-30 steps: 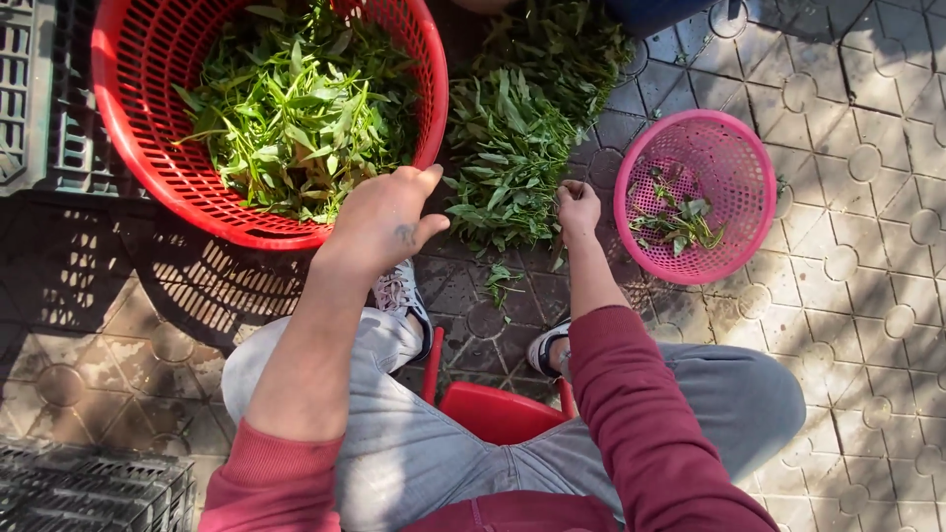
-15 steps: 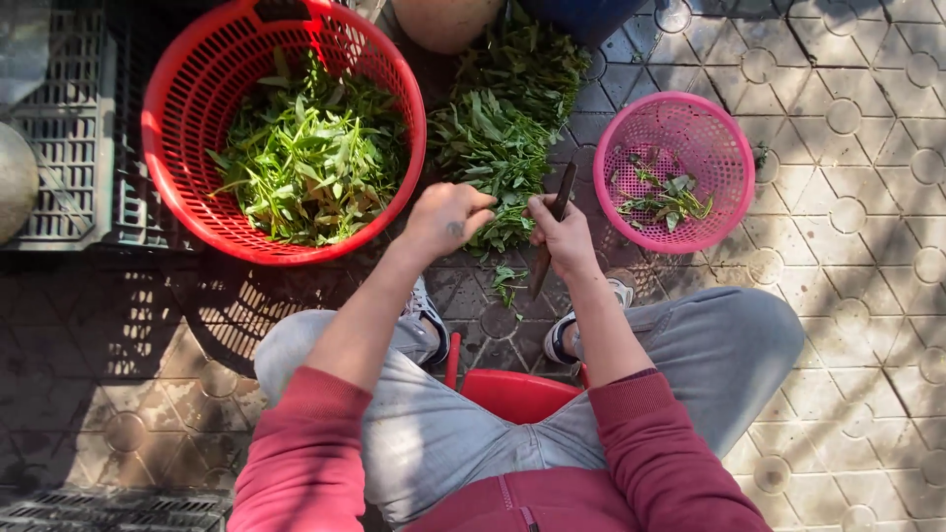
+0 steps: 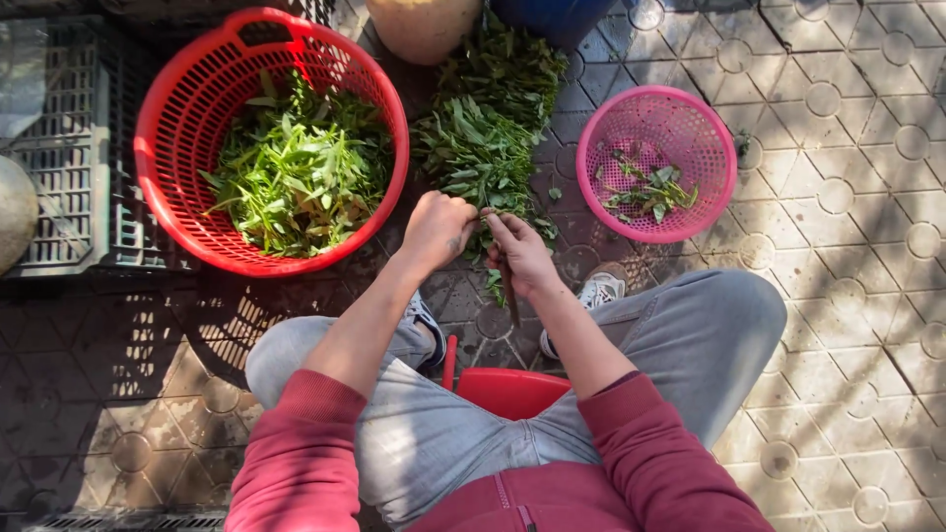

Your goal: Trimming and sorting leafy green vegetables into baskets using a knife.

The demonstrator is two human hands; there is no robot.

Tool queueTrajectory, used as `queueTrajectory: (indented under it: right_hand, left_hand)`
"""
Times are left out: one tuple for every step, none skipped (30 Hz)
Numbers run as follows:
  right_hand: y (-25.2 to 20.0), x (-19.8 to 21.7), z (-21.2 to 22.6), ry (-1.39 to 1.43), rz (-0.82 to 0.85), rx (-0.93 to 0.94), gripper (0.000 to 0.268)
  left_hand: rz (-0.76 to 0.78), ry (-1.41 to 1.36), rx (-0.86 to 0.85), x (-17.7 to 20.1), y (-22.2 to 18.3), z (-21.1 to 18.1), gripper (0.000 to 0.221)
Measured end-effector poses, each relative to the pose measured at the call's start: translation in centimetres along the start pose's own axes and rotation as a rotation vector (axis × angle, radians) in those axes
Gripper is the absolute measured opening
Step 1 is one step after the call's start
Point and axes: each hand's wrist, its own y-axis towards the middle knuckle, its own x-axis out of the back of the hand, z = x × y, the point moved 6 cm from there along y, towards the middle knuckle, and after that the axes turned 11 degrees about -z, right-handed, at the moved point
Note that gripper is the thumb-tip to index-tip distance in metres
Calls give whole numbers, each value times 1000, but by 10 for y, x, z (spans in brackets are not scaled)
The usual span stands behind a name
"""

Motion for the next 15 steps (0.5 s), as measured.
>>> queueTrajectory:
  right_hand:
    - [6,3,-8,40,-51,40,28]
    - [-4,-1,-1,36,-57,32,28]
    - [-13,-1,7,73,-129,39,25]
    - [-20,-4,16,104,-194,45,24]
    - [-9,4,26,94,-194,38,24]
    - [-4,19,34,106,-263,65,27]
    - [3,33,42,117,-332,94,31]
    - [31,64,43,105,-327,91,31]
    - [59,105,41,214,-477,47,43]
    - [79,150,36,326,-639,2,55]
    - [73,154,39,316,-647,-3,55]
    - [67,161,40,433,-703,-39,50]
    - [61,166,41,551,-759,-74,46]
    - [82,180,11,541,-760,-71,46]
    - [104,194,-15,302,-737,-48,43]
  left_hand:
    - [-32,143,-57,-12,-5,-2,15]
    - [-26,136,-52,-10,-7,-9,15]
    - [-42,151,-68,-6,-10,-16,17]
    - [-63,169,-77,-1,-11,-20,20]
    - [-61,165,-65,2,-8,-19,20]
    - [-65,195,-71,5,-13,-21,18]
    - [-67,225,-77,7,-17,-23,17]
    - [-70,223,-65,21,-10,-12,17]
    - [-170,361,-94,41,-3,-3,11]
    - [-261,491,-128,59,1,2,14]
    - [-254,482,-121,93,6,10,14]
    - [-66,695,112,120,12,35,21]
    - [134,898,344,151,13,62,32]
    - [134,891,351,162,2,68,32]
    - [-102,617,402,182,-7,71,30]
